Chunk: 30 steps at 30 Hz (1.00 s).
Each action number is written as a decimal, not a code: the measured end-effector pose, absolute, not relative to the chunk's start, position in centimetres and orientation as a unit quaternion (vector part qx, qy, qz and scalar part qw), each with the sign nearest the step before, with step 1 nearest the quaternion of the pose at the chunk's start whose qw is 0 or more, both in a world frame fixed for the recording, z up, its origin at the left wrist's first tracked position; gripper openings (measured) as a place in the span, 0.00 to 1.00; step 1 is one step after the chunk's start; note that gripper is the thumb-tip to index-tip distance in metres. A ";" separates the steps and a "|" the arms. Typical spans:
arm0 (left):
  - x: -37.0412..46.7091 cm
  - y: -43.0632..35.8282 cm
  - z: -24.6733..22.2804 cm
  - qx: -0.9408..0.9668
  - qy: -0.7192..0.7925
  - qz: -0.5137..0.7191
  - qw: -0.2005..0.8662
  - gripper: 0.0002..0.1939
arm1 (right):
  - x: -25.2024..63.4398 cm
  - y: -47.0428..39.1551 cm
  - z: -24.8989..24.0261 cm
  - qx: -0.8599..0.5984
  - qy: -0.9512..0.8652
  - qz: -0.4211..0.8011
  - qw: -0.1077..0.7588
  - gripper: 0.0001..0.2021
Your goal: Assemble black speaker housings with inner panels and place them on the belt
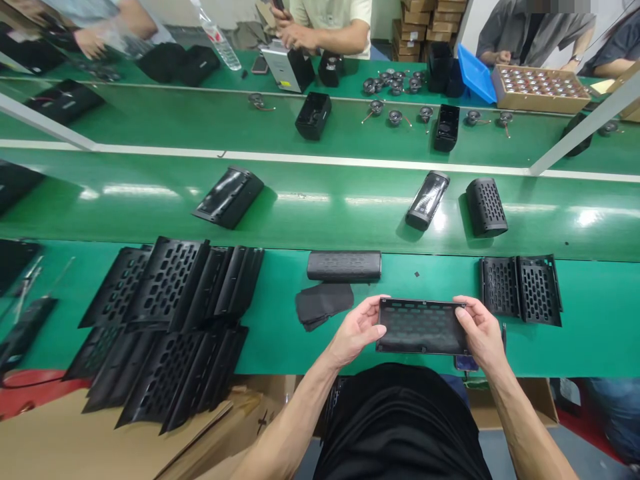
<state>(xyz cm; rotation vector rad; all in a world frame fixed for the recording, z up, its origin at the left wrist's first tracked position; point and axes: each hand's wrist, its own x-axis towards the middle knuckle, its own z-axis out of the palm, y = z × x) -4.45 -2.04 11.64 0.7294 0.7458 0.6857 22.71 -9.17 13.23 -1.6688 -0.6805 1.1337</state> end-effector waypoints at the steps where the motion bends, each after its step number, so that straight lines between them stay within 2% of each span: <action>1: -4.5 -2.0 11.7 0.342 0.345 0.322 0.812 0.32 | 22.7 -9.2 13.3 -0.685 -0.281 0.465 0.485 0.20; 18: -4.7 -2.2 12.0 0.355 0.309 0.315 0.824 0.35 | 22.7 -9.4 14.7 -0.686 -0.289 0.452 0.492 0.21; 30: -4.7 -1.8 12.6 0.366 0.299 0.309 0.825 0.34 | 22.5 -9.2 15.3 -0.674 -0.272 0.457 0.513 0.22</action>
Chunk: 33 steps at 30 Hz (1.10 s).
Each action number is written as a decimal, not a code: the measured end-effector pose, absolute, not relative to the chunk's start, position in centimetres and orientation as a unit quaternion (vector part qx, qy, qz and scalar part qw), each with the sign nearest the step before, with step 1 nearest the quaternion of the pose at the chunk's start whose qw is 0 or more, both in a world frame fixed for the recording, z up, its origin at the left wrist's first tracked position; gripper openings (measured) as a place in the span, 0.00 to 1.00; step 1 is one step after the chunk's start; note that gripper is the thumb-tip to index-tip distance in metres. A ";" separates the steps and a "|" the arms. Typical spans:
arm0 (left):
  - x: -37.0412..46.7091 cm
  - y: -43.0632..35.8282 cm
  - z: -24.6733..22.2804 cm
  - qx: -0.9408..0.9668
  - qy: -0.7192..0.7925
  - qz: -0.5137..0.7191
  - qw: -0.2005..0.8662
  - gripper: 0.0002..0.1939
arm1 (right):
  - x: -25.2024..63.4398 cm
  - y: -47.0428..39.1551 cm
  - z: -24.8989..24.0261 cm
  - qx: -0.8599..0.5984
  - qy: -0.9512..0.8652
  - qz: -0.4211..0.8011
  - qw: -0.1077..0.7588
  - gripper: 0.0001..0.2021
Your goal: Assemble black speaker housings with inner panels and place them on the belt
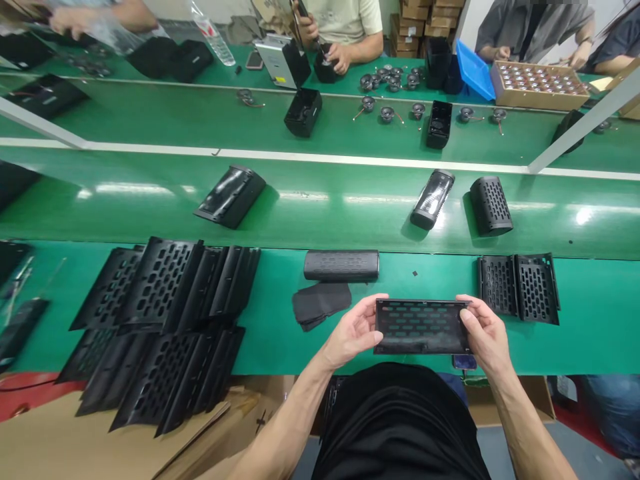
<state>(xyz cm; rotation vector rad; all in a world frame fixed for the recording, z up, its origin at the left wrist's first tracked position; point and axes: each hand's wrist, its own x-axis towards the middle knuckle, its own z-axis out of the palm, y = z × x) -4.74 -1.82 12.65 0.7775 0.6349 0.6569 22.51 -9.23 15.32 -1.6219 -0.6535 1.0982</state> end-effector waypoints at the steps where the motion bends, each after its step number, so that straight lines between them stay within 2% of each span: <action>1: -4.6 -1.8 12.6 0.361 0.301 0.311 0.826 0.34 | 22.5 -9.2 15.2 -0.668 -0.260 0.468 0.517 0.23; 6: -3.9 -1.8 12.2 0.292 0.338 0.323 0.834 0.34 | 22.7 -8.5 13.9 -0.649 -0.171 0.538 0.510 0.25; 13: -3.2 -1.6 11.4 0.220 0.385 0.310 0.841 0.33 | 22.6 -7.6 12.7 -0.643 -0.149 0.549 0.513 0.25; 33: -3.5 -1.4 11.0 0.240 0.397 0.325 0.824 0.29 | 21.7 -6.5 13.1 -0.641 -0.058 0.554 0.528 0.28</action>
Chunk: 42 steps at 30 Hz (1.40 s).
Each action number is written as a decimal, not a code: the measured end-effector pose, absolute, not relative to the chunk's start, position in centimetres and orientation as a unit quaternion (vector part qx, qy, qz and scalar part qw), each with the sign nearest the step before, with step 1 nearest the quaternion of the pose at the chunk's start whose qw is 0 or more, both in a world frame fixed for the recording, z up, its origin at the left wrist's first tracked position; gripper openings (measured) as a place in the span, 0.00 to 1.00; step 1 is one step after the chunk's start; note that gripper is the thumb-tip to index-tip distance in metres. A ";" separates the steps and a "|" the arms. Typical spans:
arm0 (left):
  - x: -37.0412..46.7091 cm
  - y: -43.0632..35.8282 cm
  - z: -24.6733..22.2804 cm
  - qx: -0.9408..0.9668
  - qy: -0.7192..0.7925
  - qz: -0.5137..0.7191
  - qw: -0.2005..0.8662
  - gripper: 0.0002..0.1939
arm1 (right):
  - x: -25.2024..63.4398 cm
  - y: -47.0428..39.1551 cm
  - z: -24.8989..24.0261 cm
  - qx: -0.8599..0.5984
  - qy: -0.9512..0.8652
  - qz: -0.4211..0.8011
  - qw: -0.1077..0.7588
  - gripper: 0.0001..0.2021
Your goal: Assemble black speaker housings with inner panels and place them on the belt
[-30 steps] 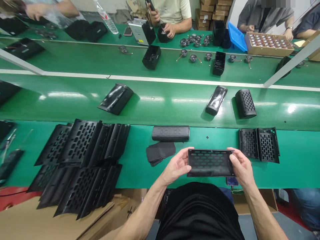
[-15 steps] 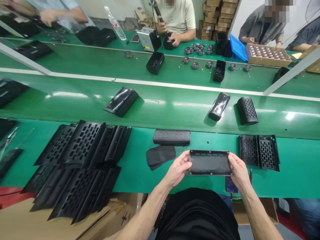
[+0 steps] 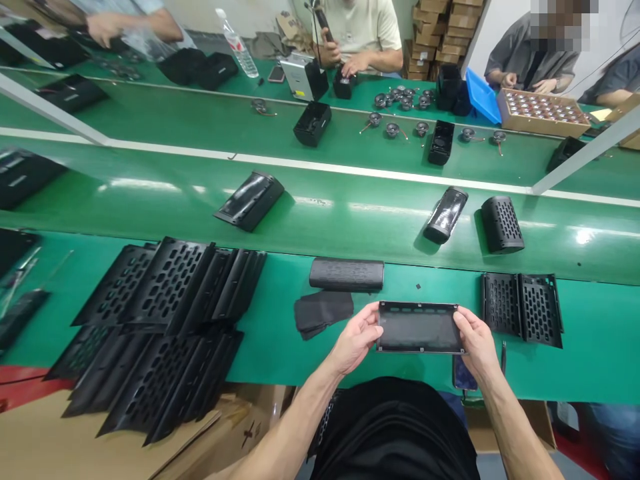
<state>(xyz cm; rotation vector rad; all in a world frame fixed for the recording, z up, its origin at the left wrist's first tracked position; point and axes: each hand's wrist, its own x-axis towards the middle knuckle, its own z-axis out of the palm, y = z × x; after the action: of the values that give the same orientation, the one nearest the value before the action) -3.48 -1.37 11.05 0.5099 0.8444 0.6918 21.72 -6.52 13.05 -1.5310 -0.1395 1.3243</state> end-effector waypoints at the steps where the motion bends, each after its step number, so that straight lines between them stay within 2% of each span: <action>1: -3.5 -1.4 11.1 0.239 0.396 0.326 0.824 0.29 | 21.7 -6.5 13.0 -0.644 -0.058 0.551 0.528 0.29; 6: -3.8 -1.6 11.4 0.223 0.386 0.335 0.830 0.28 | 21.5 -6.4 13.1 -0.649 -0.064 0.548 0.523 0.28; 10: -3.7 -1.1 11.2 0.130 0.362 0.330 0.862 0.18 | 21.6 -6.2 13.4 -0.626 -0.077 0.575 0.522 0.25; 12: -3.2 -0.6 10.6 0.064 0.340 0.298 0.890 0.18 | 21.7 -5.9 13.3 -0.612 -0.087 0.594 0.514 0.24; 16: -1.6 0.3 8.3 -0.026 0.284 0.158 0.945 0.24 | 21.7 -5.0 12.8 -0.595 -0.119 0.640 0.472 0.23; 20: -0.6 0.6 6.8 -0.050 0.124 0.002 0.991 0.46 | 22.1 -3.3 11.9 -0.589 -0.179 0.673 0.410 0.23; 21: -0.6 0.6 6.8 -0.058 0.102 -0.006 0.993 0.48 | 22.5 -2.4 11.7 -0.601 -0.195 0.668 0.393 0.23; 23: -0.8 0.5 7.0 -0.074 0.102 0.029 0.992 0.45 | 24.0 0.4 11.1 -0.653 -0.210 0.616 0.387 0.25; 26: -1.3 0.5 7.7 -0.072 0.126 0.122 0.982 0.38 | 27.7 6.9 9.7 -0.741 -0.192 0.474 0.435 0.27; 28: -1.6 0.8 8.4 -0.062 0.124 0.176 0.975 0.38 | 30.4 11.8 8.4 -0.781 -0.166 0.404 0.447 0.26; 34: -2.3 3.1 10.2 -0.020 0.122 0.283 0.951 0.38 | 32.2 20.3 4.9 -0.839 -0.142 0.326 0.411 0.28; 36: -2.4 4.2 10.8 -0.013 0.130 0.320 0.938 0.38 | 31.0 20.7 4.2 -0.836 -0.165 0.318 0.417 0.36; 40: -2.6 5.8 11.5 -0.001 0.122 0.372 0.920 0.42 | 29.3 21.6 3.3 -0.806 -0.188 0.354 0.436 0.59; 42: -2.7 6.1 11.5 0.004 0.121 0.385 0.915 0.44 | 28.9 22.7 2.8 -0.790 -0.182 0.382 0.444 0.62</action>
<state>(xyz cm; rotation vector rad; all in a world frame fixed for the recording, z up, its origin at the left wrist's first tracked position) -2.71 6.10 11.51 0.0087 0.2487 0.7920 28.90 22.71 2.79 -1.9574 -0.4507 0.9472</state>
